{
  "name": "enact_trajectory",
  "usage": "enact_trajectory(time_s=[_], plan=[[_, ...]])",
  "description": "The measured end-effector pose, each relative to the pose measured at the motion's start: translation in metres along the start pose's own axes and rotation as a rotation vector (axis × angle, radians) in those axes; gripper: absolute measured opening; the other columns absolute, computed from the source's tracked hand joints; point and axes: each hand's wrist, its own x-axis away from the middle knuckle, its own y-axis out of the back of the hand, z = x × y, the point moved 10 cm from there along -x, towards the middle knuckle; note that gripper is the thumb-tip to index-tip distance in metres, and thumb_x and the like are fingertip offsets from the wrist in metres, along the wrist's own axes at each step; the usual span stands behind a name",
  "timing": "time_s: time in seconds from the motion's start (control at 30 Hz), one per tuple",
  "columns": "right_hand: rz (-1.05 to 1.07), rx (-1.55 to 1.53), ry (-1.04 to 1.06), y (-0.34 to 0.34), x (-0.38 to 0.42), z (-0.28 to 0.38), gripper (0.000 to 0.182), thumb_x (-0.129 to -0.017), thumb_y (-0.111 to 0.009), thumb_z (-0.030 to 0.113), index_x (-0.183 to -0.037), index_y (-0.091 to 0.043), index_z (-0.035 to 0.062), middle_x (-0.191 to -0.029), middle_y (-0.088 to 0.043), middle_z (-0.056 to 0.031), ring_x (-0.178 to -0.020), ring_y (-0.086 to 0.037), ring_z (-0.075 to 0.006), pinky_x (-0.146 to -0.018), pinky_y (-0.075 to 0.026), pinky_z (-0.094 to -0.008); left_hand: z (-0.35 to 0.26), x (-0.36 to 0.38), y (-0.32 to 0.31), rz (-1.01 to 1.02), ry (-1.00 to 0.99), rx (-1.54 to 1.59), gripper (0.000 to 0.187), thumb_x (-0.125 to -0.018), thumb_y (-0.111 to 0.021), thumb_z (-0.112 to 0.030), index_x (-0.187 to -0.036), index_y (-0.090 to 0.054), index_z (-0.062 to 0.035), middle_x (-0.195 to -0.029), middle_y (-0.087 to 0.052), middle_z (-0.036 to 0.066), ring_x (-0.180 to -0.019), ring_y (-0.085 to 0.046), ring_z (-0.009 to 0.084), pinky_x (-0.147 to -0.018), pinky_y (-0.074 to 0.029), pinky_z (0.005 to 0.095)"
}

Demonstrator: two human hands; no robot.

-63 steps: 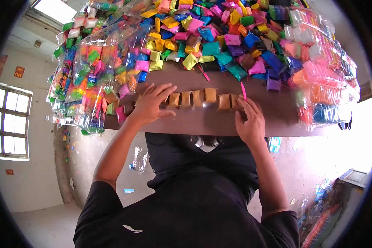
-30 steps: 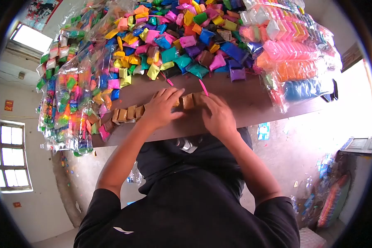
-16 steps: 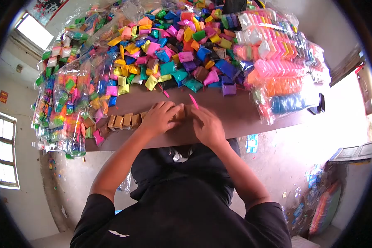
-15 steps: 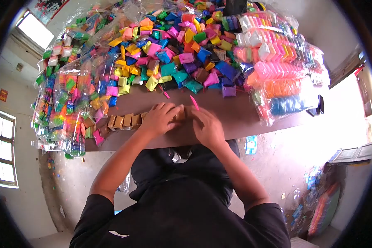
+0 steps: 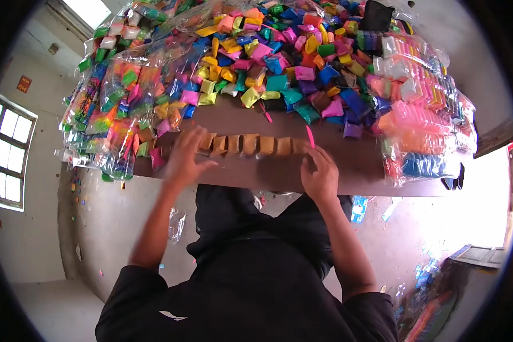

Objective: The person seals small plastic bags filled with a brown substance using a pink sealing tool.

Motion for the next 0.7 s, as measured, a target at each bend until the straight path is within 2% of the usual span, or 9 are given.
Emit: enact_trajectory(time_s=[0.03, 0.07, 0.2, 0.23, 0.3, 0.4, 0.53, 0.6, 0.7], plan=[[0.006, -0.006, 0.004, 0.0, 0.0, 0.001, 0.027, -0.085, -0.068, 0.0, -0.112, -0.072, 0.0024, -0.118, -0.072, -0.0166, -0.106, -0.068, -0.0375, -0.089, -0.056, -0.0427, 0.022, -0.003, 0.01, -0.001, 0.009, -0.004, 0.088, -0.078, -0.087, -0.035, -0.152, -0.048, -0.0088, -0.157, -0.045, 0.013, -0.144, -0.042, 0.0385, -0.12, -0.035, 0.0498], [0.014, -0.006, 0.002, 0.0, 0.0, 0.001, 0.027, -0.085, -0.068, -0.001, -0.112, -0.071, 0.0017, -0.118, -0.072, -0.0166, -0.106, -0.068, -0.0376, -0.09, -0.056, -0.0428, 0.039, -0.005, 0.01, 0.108, -0.01, 0.056, 0.089, -0.077, -0.088, -0.028, -0.153, -0.045, -0.0095, -0.158, -0.044, 0.013, -0.145, -0.042, 0.0369, -0.12, -0.036, 0.0477], [0.012, 0.009, 0.008, -0.001, 0.0, 0.0, 0.027, -0.084, -0.068, -0.002, -0.111, -0.071, 0.0, -0.118, -0.072, -0.0171, -0.107, -0.068, -0.0378, -0.092, -0.055, -0.0431, 0.063, -0.018, 0.007, 0.418, 0.024, 0.136, 0.092, -0.077, -0.087, -0.013, -0.157, -0.041, -0.0127, -0.16, -0.042, 0.013, -0.148, -0.04, 0.0325, -0.12, -0.037, 0.0418], [0.012, 0.005, 0.005, -0.002, 0.001, -0.003, 0.027, -0.084, -0.068, -0.002, -0.111, -0.071, 0.0, -0.118, -0.072, -0.0171, -0.107, -0.068, -0.0378, -0.092, -0.055, -0.0431, 0.069, -0.022, 0.004, 0.422, 0.026, 0.132, 0.092, -0.077, -0.087, -0.013, -0.157, -0.041, -0.0127, -0.16, -0.042, 0.013, -0.148, -0.04, 0.0325, -0.12, -0.037, 0.0418], [0.005, 0.048, 0.017, -0.003, 0.002, -0.006, 0.028, -0.088, -0.069, 0.004, -0.115, -0.072, 0.0035, -0.123, -0.072, -0.0127, -0.107, -0.07, -0.0302, -0.078, -0.057, -0.0355, 0.071, -0.025, -0.009, 0.499, -0.02, 0.173, 0.088, -0.078, -0.085, -0.011, -0.156, -0.044, -0.0156, -0.16, -0.042, 0.014, -0.149, -0.04, 0.0322, -0.12, -0.038, 0.0415], [-0.008, 0.062, 0.032, -0.002, 0.003, -0.006, 0.028, -0.088, -0.069, 0.003, -0.116, -0.072, 0.003, -0.123, -0.072, -0.0132, -0.106, -0.07, -0.0303, -0.078, -0.057, -0.0354, 0.065, -0.031, -0.014, 0.491, -0.08, 0.115, 0.08, -0.081, -0.083, -0.018, -0.153, -0.049, -0.0146, -0.159, -0.042, 0.015, -0.146, -0.043, 0.0344, -0.119, -0.039, 0.0429], [-0.006, 0.04, 0.011, 0.002, 0.001, -0.004, 0.028, -0.088, -0.068, 0.001, -0.116, -0.071, 0.0018, -0.123, -0.072, -0.0134, -0.105, -0.071, -0.0294, -0.08, -0.056, -0.0348, 0.064, -0.028, -0.025, 0.442, -0.046, 0.063, 0.074, -0.082, -0.084, -0.017, -0.15, -0.054, -0.0173, -0.155, -0.046, 0.015, -0.145, -0.042, 0.0357, -0.119, -0.039, 0.0436], [-0.023, -0.111, -0.132, 0.007, 0.0, -0.014, 0.029, -0.088, -0.066, -0.001, -0.116, -0.071, 0.0009, -0.124, -0.072, -0.0134, -0.106, -0.071, -0.0282, -0.082, -0.056, -0.0342, 0.056, -0.026, -0.029, 0.419, -0.052, 0.062, 0.073, -0.083, -0.084, -0.019, -0.149, -0.054, -0.017, -0.154, -0.047, 0.015, -0.143, -0.044, 0.0367, -0.118, -0.04, 0.0441], [-0.024, -0.101, -0.181, 0.017, -0.003, -0.022, 0.029, -0.088, -0.066, -0.001, -0.117, -0.071, 0.0001, -0.125, -0.072, -0.0139, -0.107, -0.071, -0.0283, -0.083, -0.055, -0.0333, 0.043, -0.025, -0.03, 0.373, -0.026, 0.088, 0.072, -0.083, -0.084, -0.024, -0.148, -0.055, -0.0154, -0.152, -0.048, 0.014, -0.139, -0.046, 0.0384, -0.115, -0.042, 0.0452]])
